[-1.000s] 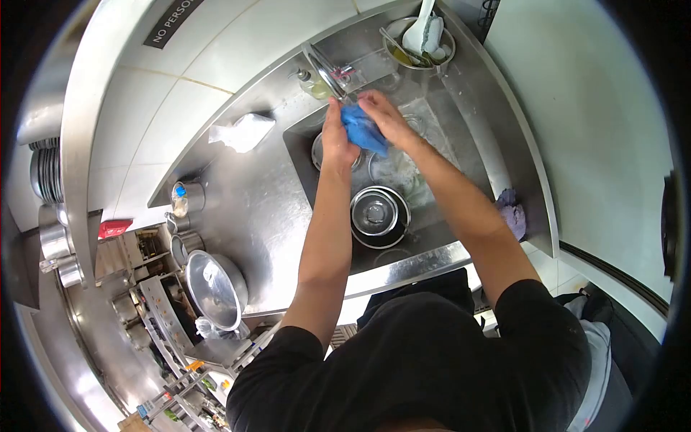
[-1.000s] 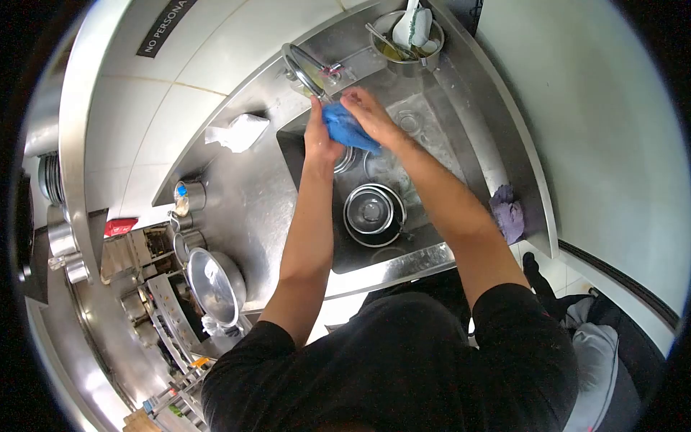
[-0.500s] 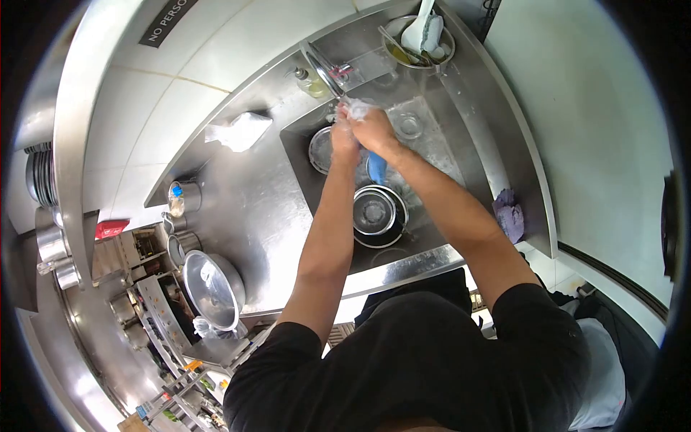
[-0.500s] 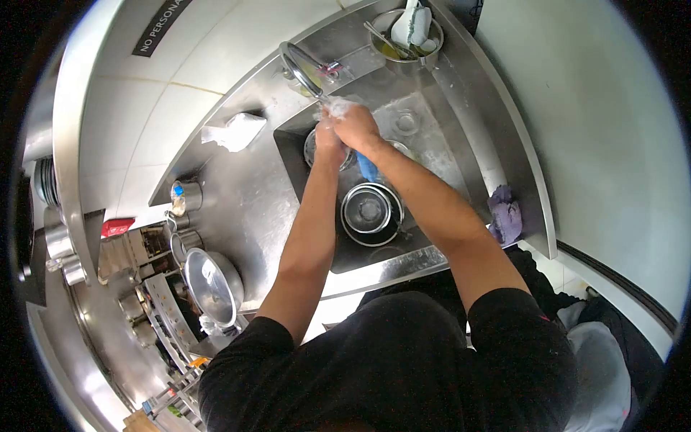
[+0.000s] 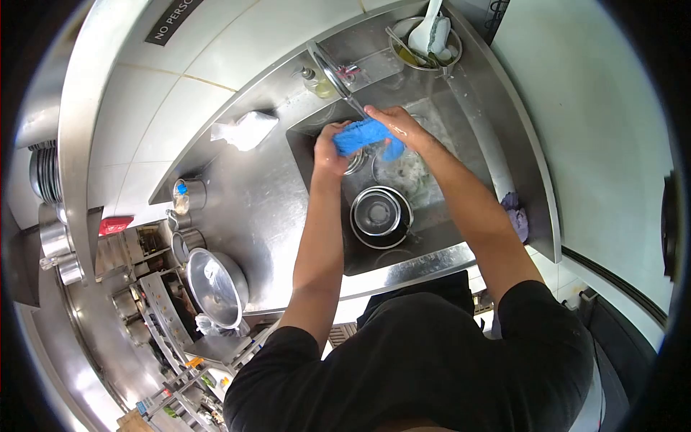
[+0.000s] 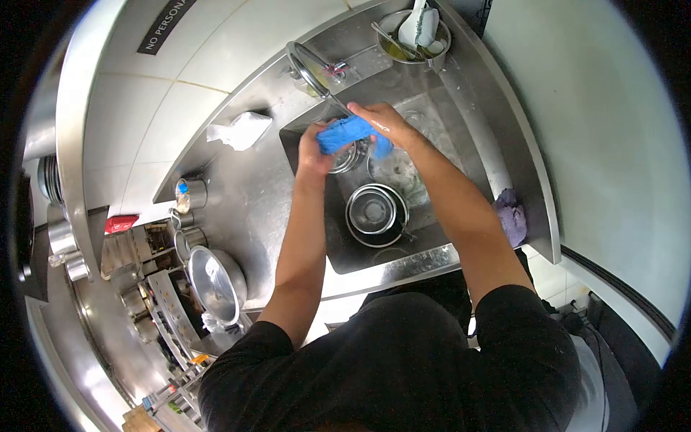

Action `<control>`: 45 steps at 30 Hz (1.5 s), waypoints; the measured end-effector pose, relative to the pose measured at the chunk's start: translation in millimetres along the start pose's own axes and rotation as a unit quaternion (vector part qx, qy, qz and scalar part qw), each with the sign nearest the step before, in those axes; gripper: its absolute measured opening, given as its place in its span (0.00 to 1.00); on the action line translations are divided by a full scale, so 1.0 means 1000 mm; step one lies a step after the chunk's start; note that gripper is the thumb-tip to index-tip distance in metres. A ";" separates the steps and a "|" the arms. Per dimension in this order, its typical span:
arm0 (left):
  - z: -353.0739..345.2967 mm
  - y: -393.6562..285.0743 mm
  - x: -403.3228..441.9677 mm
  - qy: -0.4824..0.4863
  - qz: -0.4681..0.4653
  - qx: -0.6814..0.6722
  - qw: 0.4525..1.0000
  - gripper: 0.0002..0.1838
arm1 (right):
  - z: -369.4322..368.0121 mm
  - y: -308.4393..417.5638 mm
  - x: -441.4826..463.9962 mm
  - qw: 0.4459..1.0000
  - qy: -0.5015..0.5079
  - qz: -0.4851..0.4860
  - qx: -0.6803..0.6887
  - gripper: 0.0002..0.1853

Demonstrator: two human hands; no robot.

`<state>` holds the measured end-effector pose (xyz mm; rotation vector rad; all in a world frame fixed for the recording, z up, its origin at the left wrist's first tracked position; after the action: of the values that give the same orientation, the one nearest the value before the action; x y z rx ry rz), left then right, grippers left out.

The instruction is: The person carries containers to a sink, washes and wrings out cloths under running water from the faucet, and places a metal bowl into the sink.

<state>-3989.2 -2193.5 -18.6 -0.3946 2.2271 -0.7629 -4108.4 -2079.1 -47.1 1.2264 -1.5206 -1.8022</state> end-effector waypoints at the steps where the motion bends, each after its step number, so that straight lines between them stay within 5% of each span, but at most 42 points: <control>1: -0.004 0.009 0.000 -0.002 0.008 0.035 0.999 0.13 | -0.003 0.006 0.000 0.998 -0.014 0.020 0.051 0.35; 3: -0.012 0.031 -0.001 -0.005 0.026 0.103 0.994 0.17 | -0.014 0.014 0.009 0.994 -0.071 0.066 -0.052 0.35; 4: 0.001 0.040 0.012 -0.027 0.008 0.142 0.990 0.28 | -0.020 0.025 0.004 0.981 -0.113 0.083 -0.132 0.36; 9: -0.001 0.044 0.031 -0.051 -0.081 0.065 0.993 0.28 | -0.026 0.041 0.000 0.936 -0.197 0.064 -0.285 0.33; 11: -0.007 0.045 0.037 -0.014 -0.146 0.010 0.989 0.24 | -0.024 0.048 -0.003 0.935 -0.205 0.103 -0.271 0.31; 12: -0.002 0.052 0.039 -0.032 -0.105 0.039 0.993 0.22 | -0.023 0.051 -0.005 0.933 -0.210 0.121 -0.264 0.31; 15: -0.021 0.041 0.010 -0.046 -0.012 0.104 0.993 0.15 | -0.010 0.007 0.019 0.956 -0.200 -0.016 -0.215 0.34; 17: -0.027 0.031 0.009 0.002 0.010 0.124 0.992 0.11 | -0.013 -0.006 0.025 0.990 -0.122 0.001 -0.066 0.37; 20: -0.037 0.001 0.004 0.058 -0.029 -0.007 0.998 0.09 | -0.004 -0.030 0.017 0.997 -0.048 -0.046 -0.028 0.38; 24: -0.015 -0.038 0.011 0.054 -0.024 0.053 0.997 0.15 | 0.014 -0.035 0.000 0.991 -0.043 -0.031 0.125 0.34; 27: -0.003 -0.020 0.017 0.116 0.027 0.120 0.986 0.22 | 0.023 -0.014 0.002 0.970 -0.131 -0.018 0.205 0.33; 32: -0.029 0.005 -0.001 0.120 0.031 0.119 0.985 0.21 | 0.002 0.045 0.008 0.974 -0.187 0.129 -0.015 0.29; 37: -0.020 0.031 0.027 0.066 -0.026 -0.022 0.997 0.25 | -0.028 0.074 -0.011 0.896 -0.314 0.184 -0.256 0.23; 41: -0.008 0.044 0.030 0.004 -0.041 -0.018 0.999 0.23 | -0.027 0.059 -0.004 0.898 -0.316 0.171 -0.254 0.24; 45: -0.019 0.049 0.016 -0.017 -0.057 0.024 0.998 0.19 | -0.008 0.036 0.011 0.932 -0.248 0.059 -0.258 0.29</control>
<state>-4016.3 -2155.5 -48.2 -0.5096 2.1653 -0.8613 -4113.1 -2101.7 -16.1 0.4366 -1.1874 -2.3365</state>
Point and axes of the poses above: each hand's wrist, its own x-axis towards the middle knuckle, its own z-axis out of the back of the hand, y = z × x, the point moved 7 cm from there along x, towards the middle knuckle, and after that the axes turned 8 degrees about -x, right-handed, at the moved point
